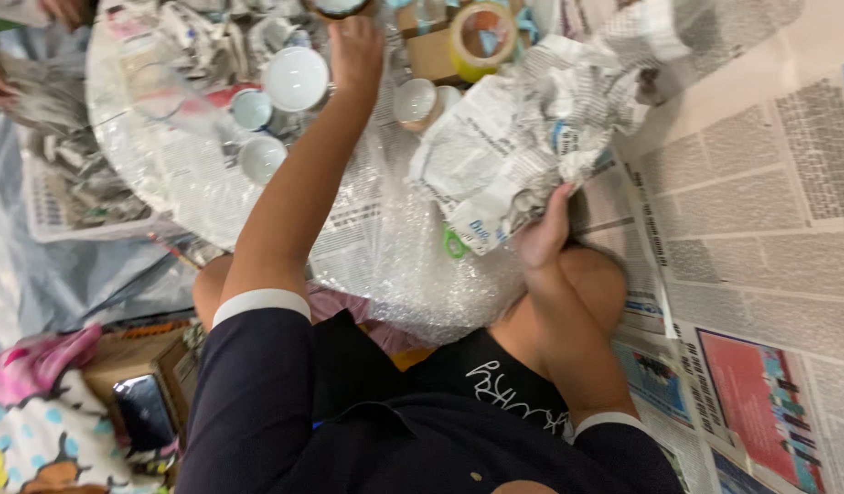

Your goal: The person sits on the floor and wraps small ceramic bowls and cups in newspaper. They fold the newspaper around each item, tuck the edges, and place the wrapped items into a white plastic basket. The person handles the items one at a time.

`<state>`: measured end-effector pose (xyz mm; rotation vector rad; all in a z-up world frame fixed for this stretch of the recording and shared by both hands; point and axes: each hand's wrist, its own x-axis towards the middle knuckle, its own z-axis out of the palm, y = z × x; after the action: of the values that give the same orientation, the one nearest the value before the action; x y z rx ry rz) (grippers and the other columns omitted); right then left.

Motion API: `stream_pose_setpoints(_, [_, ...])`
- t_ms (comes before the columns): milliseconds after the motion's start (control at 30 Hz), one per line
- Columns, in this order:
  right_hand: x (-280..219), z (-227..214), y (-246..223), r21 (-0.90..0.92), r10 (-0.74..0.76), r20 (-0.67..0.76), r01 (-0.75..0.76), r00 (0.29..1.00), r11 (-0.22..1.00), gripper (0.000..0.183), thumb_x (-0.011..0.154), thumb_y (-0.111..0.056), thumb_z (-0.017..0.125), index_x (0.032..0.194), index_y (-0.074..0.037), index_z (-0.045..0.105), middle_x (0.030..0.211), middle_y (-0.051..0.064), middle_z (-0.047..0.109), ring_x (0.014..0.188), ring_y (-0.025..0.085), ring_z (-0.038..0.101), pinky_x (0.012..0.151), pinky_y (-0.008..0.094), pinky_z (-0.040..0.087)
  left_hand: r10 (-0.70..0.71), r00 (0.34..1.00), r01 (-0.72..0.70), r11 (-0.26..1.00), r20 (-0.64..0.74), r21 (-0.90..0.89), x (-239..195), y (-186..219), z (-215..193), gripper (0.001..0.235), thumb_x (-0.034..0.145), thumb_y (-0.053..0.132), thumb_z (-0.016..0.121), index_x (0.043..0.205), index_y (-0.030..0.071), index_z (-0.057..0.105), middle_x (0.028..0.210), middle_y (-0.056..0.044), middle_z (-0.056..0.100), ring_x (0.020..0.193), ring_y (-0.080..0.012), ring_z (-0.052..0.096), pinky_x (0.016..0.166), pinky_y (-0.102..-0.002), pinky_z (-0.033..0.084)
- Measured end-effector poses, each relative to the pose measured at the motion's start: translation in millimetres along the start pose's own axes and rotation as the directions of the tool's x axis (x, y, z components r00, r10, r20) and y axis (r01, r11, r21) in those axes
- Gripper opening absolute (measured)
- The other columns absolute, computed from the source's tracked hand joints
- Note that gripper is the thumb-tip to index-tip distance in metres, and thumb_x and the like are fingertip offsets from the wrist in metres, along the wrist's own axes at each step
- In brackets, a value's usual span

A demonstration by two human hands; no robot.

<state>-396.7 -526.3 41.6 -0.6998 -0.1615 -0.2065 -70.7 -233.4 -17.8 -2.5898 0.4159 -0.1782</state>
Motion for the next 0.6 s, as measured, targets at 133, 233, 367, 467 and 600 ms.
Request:
stream_pose_setpoints(133, [10.4, 33.7, -9.4, -0.177, 0.014, -0.163, -0.043, 0.987, 0.983, 0.065, 0.114, -0.046, 0.036, 0.161, -0.002, 0.03, 0.159, 0.01, 0.041, 0.146, 0.022, 0.041, 0.124, 0.038, 0.033, -0.032, 0.989, 0.032, 0.999, 0.142, 0.007, 5.9, 13.8, 33.7, 0.046, 0.104, 0.029, 0.061, 0.146, 0.012, 0.058, 0.145, -0.016, 0.056, 0.136, -0.0361, 0.047, 0.108, -0.061, 0.032])
stream_pose_setpoints(233, [17.4, 46.8, -17.3, -0.317, -0.037, -0.062, 0.016, 0.997, 0.948, 0.065, 0.116, -0.047, 0.034, 0.162, -0.001, 0.028, 0.162, 0.01, 0.04, 0.149, 0.021, 0.04, 0.127, 0.038, 0.032, 0.015, 0.986, -0.027, 0.997, 0.167, 0.068, -11.5, 13.2, 16.3, 0.069, 0.089, 0.037, 0.069, 0.15, 0.013, 0.049, 0.151, -0.014, 0.048, 0.14, -0.035, 0.039, 0.109, -0.068, 0.024])
stream_pose_setpoints(367, [14.0, 43.3, -12.6, -0.181, 0.006, -0.228, -0.049, 0.974, 0.982, 0.068, 0.114, -0.043, 0.037, 0.163, 0.003, 0.023, 0.165, 0.009, 0.037, 0.15, 0.02, 0.038, 0.128, 0.037, 0.029, 0.153, 0.98, -0.116, 0.957, 0.123, -0.267, -50.2, -10.5, -47.7, 0.101, 0.063, 0.033, 0.084, 0.155, 0.024, 0.042, 0.157, -0.012, 0.042, 0.143, -0.038, 0.035, 0.11, -0.063, 0.029])
stream_pose_setpoints(467, [9.9, 29.4, -10.0, -0.186, 0.011, -0.179, -0.045, 0.984, 0.982, 0.067, 0.118, -0.044, 0.038, 0.165, 0.001, 0.024, 0.162, 0.012, 0.04, 0.146, 0.023, 0.04, 0.125, 0.039, 0.031, 0.321, 0.946, -0.241, 0.799, 0.051, -0.551, -85.5, -22.1, -87.2, 0.102, 0.056, 0.032, 0.091, 0.148, 0.016, 0.049, 0.153, -0.013, 0.046, 0.139, -0.0351, 0.042, 0.104, -0.055, 0.042])
stream_pose_setpoints(600, [10.7, 19.9, 2.3, -0.182, 0.008, -0.189, -0.043, 0.982, 0.982, 0.064, 0.115, -0.042, 0.04, 0.162, 0.001, 0.028, 0.165, 0.007, 0.038, 0.15, 0.018, 0.039, 0.129, 0.036, 0.03, 0.372, 0.916, -0.392, 0.747, -0.15, -0.538, -107.5, 8.1, -98.7, 0.045, 0.08, 0.015, 0.074, 0.124, 0.012, 0.064, 0.13, -0.012, 0.062, 0.125, -0.0297, 0.056, 0.093, -0.05, 0.048])
